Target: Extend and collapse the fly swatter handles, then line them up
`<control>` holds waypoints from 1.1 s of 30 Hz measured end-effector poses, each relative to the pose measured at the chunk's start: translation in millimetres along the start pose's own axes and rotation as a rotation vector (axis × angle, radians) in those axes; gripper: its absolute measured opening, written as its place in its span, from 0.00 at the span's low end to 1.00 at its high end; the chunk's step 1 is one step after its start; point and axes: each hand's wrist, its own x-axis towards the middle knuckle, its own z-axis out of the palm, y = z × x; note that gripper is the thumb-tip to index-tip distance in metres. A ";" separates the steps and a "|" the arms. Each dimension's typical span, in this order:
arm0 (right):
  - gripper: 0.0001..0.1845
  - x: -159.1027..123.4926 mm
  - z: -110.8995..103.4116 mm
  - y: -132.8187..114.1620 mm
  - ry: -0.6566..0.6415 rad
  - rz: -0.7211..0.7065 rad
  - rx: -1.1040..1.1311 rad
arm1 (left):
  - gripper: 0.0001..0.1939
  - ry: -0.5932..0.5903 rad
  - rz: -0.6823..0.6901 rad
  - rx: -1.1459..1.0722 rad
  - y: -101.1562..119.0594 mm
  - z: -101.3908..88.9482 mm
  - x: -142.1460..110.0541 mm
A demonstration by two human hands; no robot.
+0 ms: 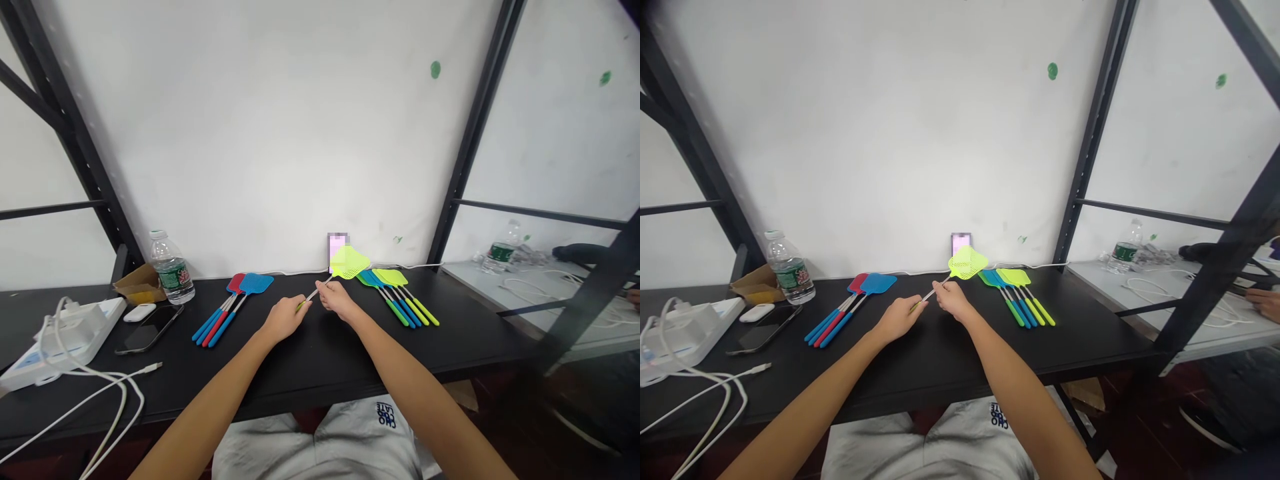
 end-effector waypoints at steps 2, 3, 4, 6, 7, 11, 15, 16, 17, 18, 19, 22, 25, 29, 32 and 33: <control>0.25 0.8 0.3 -0.5 0.000 -0.011 0.029 | 0.20 0.003 0.009 0.010 -0.5 -1.0 1.2; 0.25 1.4 0.7 -0.5 0.002 -0.014 0.040 | 0.20 0.003 0.010 0.014 -0.9 -1.5 1.8; 0.24 2.2 0.8 -0.4 0.004 -0.014 0.049 | 0.20 0.000 0.010 0.018 -1.3 -2.2 2.3; 0.24 4.5 -1.4 -0.2 0.017 -0.015 0.065 | 0.20 -0.005 0.012 0.024 -2.7 -4.2 2.6; 0.24 5.9 -4.2 -0.3 0.033 -0.019 0.077 | 0.20 -0.009 0.015 0.028 -3.7 -5.7 2.4; 0.25 11.1 -23.0 -2.7 0.134 -0.049 0.098 | 0.20 -0.032 0.013 0.031 -7.7 -11.2 0.1; 0.24 8.7 -31.2 -5.5 0.166 -0.052 0.046 | 0.20 -0.038 0.013 0.027 -8.1 -9.5 -1.6; 0.25 6.8 -29.0 -5.1 0.140 -0.028 0.035 | 0.20 -0.036 0.018 0.024 -7.8 -8.1 -1.9; 0.25 4.7 -25.4 -4.2 0.093 0.006 0.023 | 0.20 -0.034 0.024 0.021 -7.5 -6.7 -2.2; 0.25 2.6 -20.8 -2.8 0.027 0.046 0.010 | 0.20 -0.033 0.029 0.018 -7.2 -5.4 -2.6; 0.25 0.7 -15.7 -0.9 -0.043 0.080 0.001 | 0.19 -0.033 0.032 0.015 -7.0 -4.4 -2.8; 0.25 -2.6 -2.4 4.0 -0.166 0.121 0.009 | 0.19 -0.027 0.038 0.000 -6.9 -3.0 -3.1; 0.24 -3.3 2.8 3.8 -0.147 0.108 0.017 | 0.19 -0.026 0.055 -0.032 -8.0 -3.6 -2.3; 0.24 -4.5 1.6 -2.7 -0.102 0.079 0.002 | 0.19 -0.027 0.085 -0.095 -9.3 -4.3 0.2; 0.25 -5.6 0.2 -5.8 -0.102 0.046 0.008 | 0.20 -0.047 0.107 -0.162 -8.3 -5.5 1.9; 0.26 -5.8 -0.3 -6.1 -0.110 0.034 0.011 | 0.21 -0.058 0.108 -0.185 -7.6 -6.2 2.4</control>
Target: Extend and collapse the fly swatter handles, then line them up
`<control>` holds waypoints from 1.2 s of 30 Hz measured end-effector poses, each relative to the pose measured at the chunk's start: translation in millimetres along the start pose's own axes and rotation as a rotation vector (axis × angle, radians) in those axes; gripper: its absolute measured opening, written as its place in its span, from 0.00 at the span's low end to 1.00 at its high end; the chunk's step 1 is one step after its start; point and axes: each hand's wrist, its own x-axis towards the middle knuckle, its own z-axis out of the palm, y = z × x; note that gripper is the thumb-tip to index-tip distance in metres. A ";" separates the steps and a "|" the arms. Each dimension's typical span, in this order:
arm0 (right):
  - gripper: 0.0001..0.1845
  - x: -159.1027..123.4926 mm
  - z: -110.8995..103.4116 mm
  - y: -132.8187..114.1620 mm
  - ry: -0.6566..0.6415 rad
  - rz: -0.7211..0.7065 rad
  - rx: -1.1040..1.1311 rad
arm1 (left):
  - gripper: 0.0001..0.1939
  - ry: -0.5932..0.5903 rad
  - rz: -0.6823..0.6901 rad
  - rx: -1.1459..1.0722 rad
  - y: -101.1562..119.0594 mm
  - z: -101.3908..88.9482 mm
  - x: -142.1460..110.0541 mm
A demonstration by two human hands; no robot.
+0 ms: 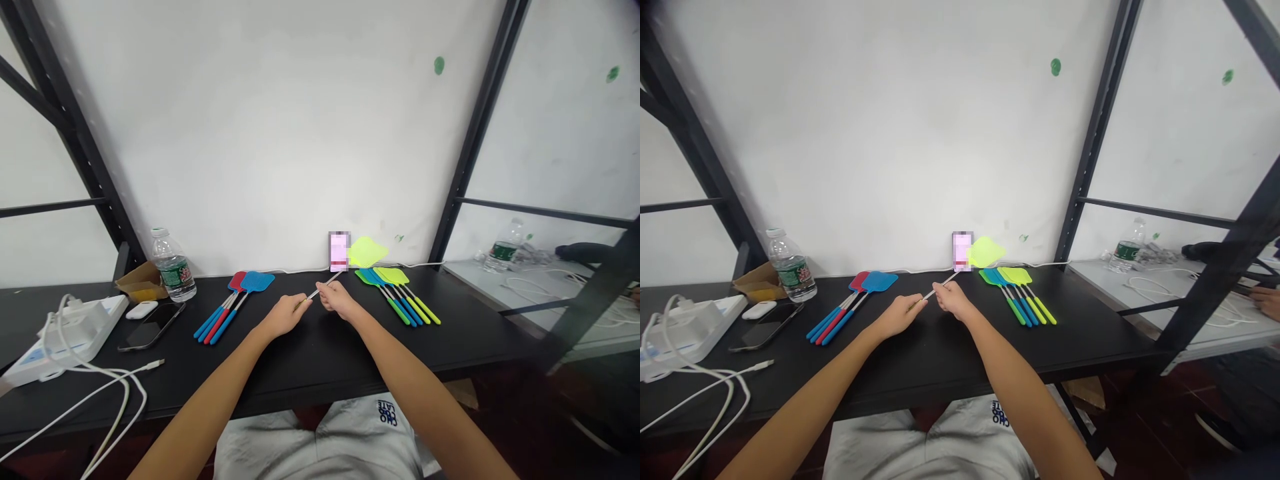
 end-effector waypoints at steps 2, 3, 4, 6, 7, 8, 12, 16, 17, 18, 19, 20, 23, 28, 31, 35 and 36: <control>0.26 -0.2 -0.9 -0.2 -0.017 -0.018 0.009 | 0.22 -0.022 -0.009 -0.040 2.0 -1.8 0.8; 0.26 -0.2 -1.4 -0.3 -0.024 -0.021 0.017 | 0.22 -0.034 -0.019 -0.057 3.0 -2.8 1.0; 0.26 -0.2 -1.8 -0.5 -0.028 -0.022 0.027 | 0.23 -0.048 -0.031 -0.075 4.0 -4.0 1.1; 0.26 -0.1 -3.0 -1.4 -0.035 -0.027 0.050 | 0.23 -0.083 -0.053 -0.112 5.4 -6.3 0.9; 0.26 -0.1 -3.9 -2.1 -0.040 -0.031 0.059 | 0.23 -0.099 -0.064 -0.132 5.8 -7.3 0.6; 0.26 0.1 -5.2 -2.8 -0.045 -0.034 0.066 | 0.24 -0.112 -0.076 -0.151 5.8 -8.3 0.3; 0.27 1.4 -15.3 -5.0 -0.016 -0.063 0.075 | 0.24 -0.137 -0.100 -0.187 4.0 -10.8 -0.8; 0.28 3.6 -28.5 -4.4 0.034 -0.087 0.053 | 0.23 -0.138 -0.081 -0.140 0.3 -10.8 -0.7; 0.28 4.3 -30.9 -3.9 0.038 -0.085 0.051 | 0.23 -0.133 -0.072 -0.118 -0.7 -10.5 -0.7; 0.28 4.9 -32.9 -3.3 0.044 -0.084 0.053 | 0.22 -0.121 -0.062 -0.094 -1.6 -10.3 -0.8; 0.27 5.4 -34.4 -2.9 0.052 -0.084 0.061 | 0.22 -0.106 -0.051 -0.067 -2.6 -10.1 -0.9; 0.27 5.8 -35.7 -2.7 0.064 -0.086 0.072 | 0.22 -0.092 -0.040 -0.038 -3.6 -10.0 -1.1; 0.26 6.1 -38.9 -3.8 0.112 -0.085 0.099 | 0.21 -0.060 -0.019 0.047 -6.2 -10.3 -2.0; 0.24 4.3 -46.0 -8.9 0.190 -0.051 0.120 | 0.20 -0.056 -0.019 0.142 -10.6 -12.7 -3.0; 0.23 4.0 -51.1 -10.3 0.214 -0.048 0.126 | 0.21 -0.060 -0.022 0.166 -13.0 -14.9 -3.1; 0.23 5.2 -56.3 -9.7 0.231 -0.050 0.143 | 0.21 -0.078 -0.024 0.168 -14.7 -17.9 -3.2; 0.23 5.3 -57.5 -9.6 0.234 -0.051 0.149 | 0.21 -0.082 -0.023 0.166 -15.3 -18.6 -3.3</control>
